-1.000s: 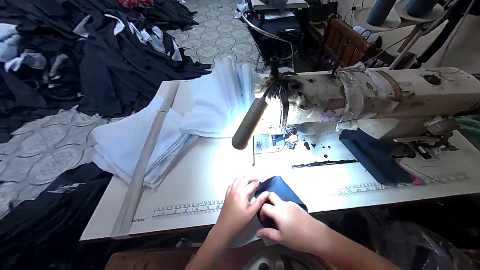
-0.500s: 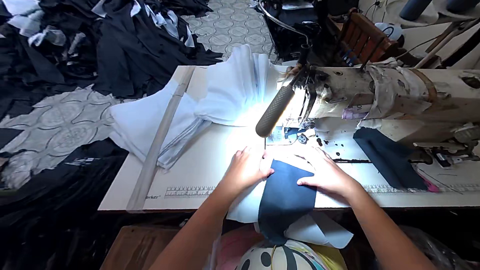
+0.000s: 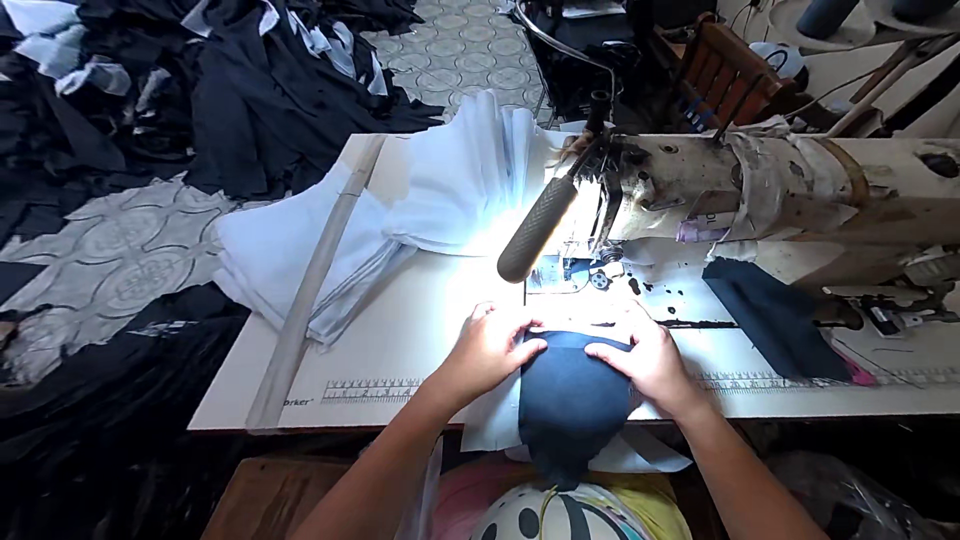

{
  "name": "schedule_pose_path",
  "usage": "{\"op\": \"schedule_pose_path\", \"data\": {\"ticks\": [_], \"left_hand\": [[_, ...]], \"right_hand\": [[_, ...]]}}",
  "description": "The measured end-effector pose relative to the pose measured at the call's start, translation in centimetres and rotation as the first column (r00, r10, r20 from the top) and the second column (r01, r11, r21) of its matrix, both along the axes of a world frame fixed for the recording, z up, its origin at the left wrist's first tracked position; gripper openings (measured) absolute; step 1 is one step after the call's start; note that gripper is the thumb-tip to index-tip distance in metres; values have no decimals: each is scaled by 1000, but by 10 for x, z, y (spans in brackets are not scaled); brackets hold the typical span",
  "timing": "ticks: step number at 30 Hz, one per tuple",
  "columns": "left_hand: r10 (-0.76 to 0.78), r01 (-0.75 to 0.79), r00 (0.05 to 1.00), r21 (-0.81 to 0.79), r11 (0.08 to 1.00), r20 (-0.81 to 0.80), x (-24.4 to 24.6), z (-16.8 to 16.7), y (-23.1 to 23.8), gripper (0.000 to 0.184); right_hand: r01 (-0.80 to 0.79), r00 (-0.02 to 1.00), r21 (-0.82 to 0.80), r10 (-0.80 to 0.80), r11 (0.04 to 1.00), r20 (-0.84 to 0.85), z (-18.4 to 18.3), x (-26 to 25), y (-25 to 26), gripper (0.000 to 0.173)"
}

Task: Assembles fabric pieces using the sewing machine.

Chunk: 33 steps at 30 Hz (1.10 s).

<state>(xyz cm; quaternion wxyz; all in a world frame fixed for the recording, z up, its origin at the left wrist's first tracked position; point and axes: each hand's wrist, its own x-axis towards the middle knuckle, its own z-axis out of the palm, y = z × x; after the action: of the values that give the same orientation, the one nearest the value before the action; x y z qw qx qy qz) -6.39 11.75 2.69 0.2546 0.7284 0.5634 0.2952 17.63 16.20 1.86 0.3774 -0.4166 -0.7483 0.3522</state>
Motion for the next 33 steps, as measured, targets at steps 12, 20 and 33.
{"op": "schedule_pose_path", "data": {"ticks": [12,20,33], "left_hand": [[129,-145,982,111,983,139,-11,-7,-4,26],[184,-209,945,67,976,270,-7,-18,-6,22],[113,-123,990,-118,985,-85,17,-9,72,37]], "right_hand": [[-29,996,-179,12,983,-92,0,13,5,60],[-58,998,-163,53,985,-34,-1,20,19,49],[-207,830,-183,272,961,487,15,34,81,28]]}}
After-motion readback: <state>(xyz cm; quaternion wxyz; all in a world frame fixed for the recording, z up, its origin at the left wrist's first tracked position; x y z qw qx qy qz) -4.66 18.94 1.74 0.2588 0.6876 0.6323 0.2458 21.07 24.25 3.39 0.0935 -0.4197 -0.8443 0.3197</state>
